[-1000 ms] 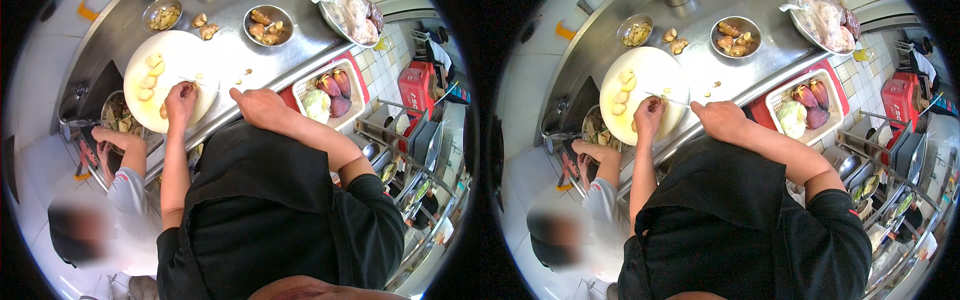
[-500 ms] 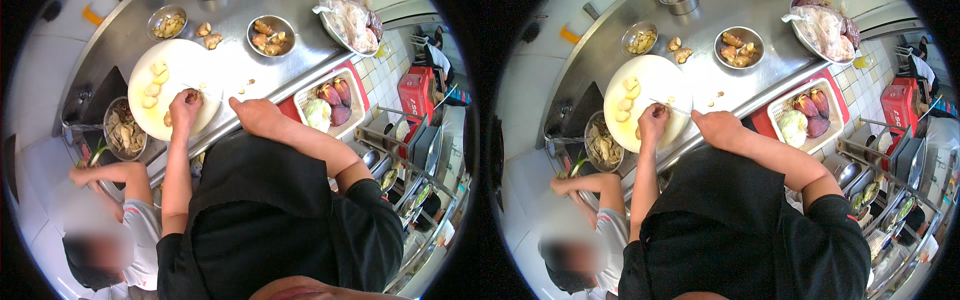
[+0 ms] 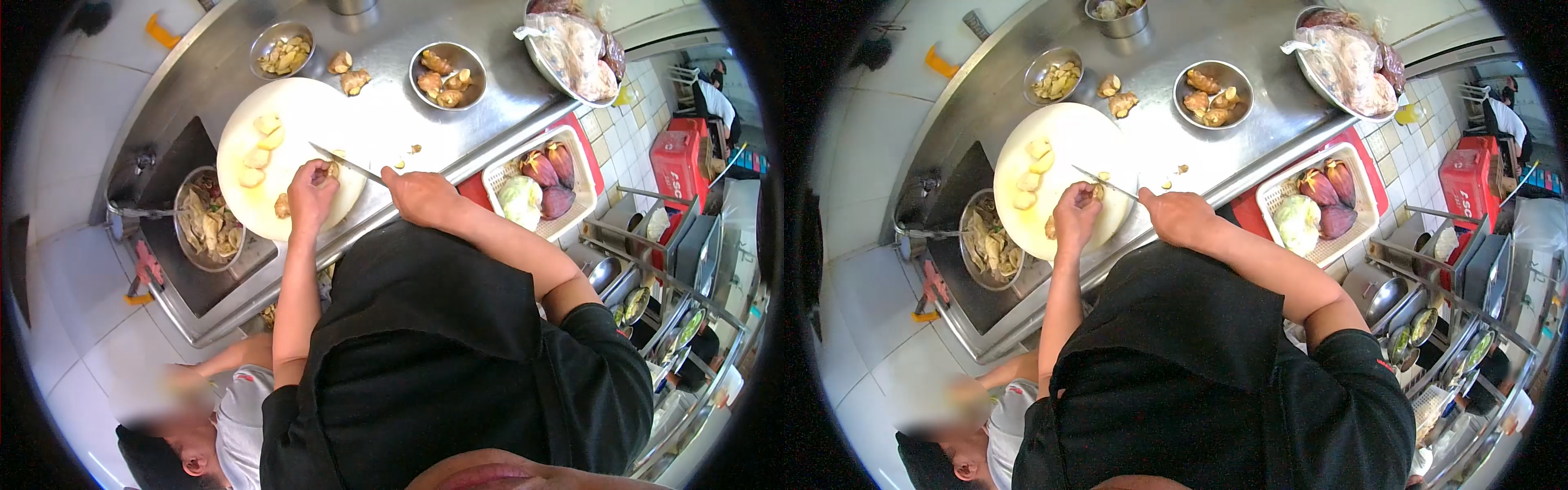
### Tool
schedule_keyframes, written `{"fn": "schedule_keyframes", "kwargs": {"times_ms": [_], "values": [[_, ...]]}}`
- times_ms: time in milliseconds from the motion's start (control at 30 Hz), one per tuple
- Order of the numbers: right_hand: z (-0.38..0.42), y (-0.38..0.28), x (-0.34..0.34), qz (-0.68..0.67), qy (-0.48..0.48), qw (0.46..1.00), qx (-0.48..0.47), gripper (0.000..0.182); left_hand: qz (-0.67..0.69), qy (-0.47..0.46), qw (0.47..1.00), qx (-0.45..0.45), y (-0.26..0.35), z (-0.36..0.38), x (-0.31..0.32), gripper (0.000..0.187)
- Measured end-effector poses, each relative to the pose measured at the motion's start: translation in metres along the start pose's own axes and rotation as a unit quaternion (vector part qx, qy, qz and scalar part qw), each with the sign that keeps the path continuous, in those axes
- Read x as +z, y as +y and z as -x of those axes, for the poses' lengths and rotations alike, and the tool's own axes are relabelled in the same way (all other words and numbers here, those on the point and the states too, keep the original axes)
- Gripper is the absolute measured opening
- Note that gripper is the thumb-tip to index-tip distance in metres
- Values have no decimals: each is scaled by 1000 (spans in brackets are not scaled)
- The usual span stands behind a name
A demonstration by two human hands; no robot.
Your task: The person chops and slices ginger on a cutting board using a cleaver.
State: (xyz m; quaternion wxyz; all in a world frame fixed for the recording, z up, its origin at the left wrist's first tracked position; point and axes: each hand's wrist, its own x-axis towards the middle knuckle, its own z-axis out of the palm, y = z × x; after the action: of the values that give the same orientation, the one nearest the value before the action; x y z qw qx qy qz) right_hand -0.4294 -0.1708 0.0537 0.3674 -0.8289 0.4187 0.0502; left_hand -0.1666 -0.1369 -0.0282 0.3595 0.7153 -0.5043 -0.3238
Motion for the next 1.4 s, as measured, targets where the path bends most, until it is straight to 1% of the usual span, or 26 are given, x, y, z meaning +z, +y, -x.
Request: {"fn": "schedule_keyframes", "kwargs": {"times_ms": [100, 167, 233, 367, 433, 467, 500, 567, 633, 767, 833, 933, 1067, 1200, 1233, 1267, 1333, 1367, 1400], "values": [[-2, -1, -3, -10, -12, 1000, 19, 29, -15, 1, 1000, 5, 0, -1, 0, 30], [-3, 2, -1, -12, -7, 1000, 15, 29, -13, 2, 1000, 5, 6, 0, 0, 29], [-4, 3, -1, -14, -2, 1000, 11, 28, -52, 5, 998, 20, 12, 0, 0, 28], [-2, 2, -11, -21, -8, 1000, 11, 26, -46, 9, 998, 31, 9, -2, -2, 27], [2, 6, -13, -29, -1, 1000, 9, 25, -117, 79, 986, 87, 11, -6, -11, 28], [4, 10, -11, -61, 31, 998, 4, 24, -140, 106, 982, 67, 12, -11, -24, 28], [8, 13, -10, -92, 63, 994, 0, 24, -166, 99, 979, 57, 11, -13, -32, 28], [14, 17, -13, -92, 78, 993, -6, 23, -192, 96, 976, 47, 10, -13, -39, 29], [17, 19, -16, -95, 96, 991, -11, 22, -243, 68, 967, 34, 10, -13, -44, 30], [22, 25, -21, -106, 121, 987, -4, 23, -231, 80, 969, 42, 1, -9, -41, 32], [22, 28, -23, -100, 127, 987, -1, 24, -225, 102, 967, 60, -1, -7, -39, 33], [23, 33, -22, -93, 133, 987, 10, 24, -233, 107, 963, 82, 1, -3, -41, 35], [26, 41, -21, -88, 126, 988, 21, 30, -250, 130, 954, 105, -5, 4, -41, 38], [29, 47, -20, -83, 113, 989, 43, 37, -224, 172, 953, 109, -10, 13, -40, 42], [31, 47, -20, -82, 114, 989, 42, 37, -224, 191, 949, 112, -10, 15, -40, 42], [33, 48, -20, -87, 114, 988, 48, 35, -224, 192, 949, 112, -10, 18, -39, 42], [36, 50, -20, -92, 115, 988, 53, 33, -182, 238, 947, 116, -11, 24, -39, 43], [38, 52, -21, -91, 110, 988, 65, 31, -182, 239, 947, 116, -14, 26, -39, 43], [40, 54, -21, -91, 106, 987, 76, 28, -170, 259, 943, 123, -18, 28, -40, 42]]}}
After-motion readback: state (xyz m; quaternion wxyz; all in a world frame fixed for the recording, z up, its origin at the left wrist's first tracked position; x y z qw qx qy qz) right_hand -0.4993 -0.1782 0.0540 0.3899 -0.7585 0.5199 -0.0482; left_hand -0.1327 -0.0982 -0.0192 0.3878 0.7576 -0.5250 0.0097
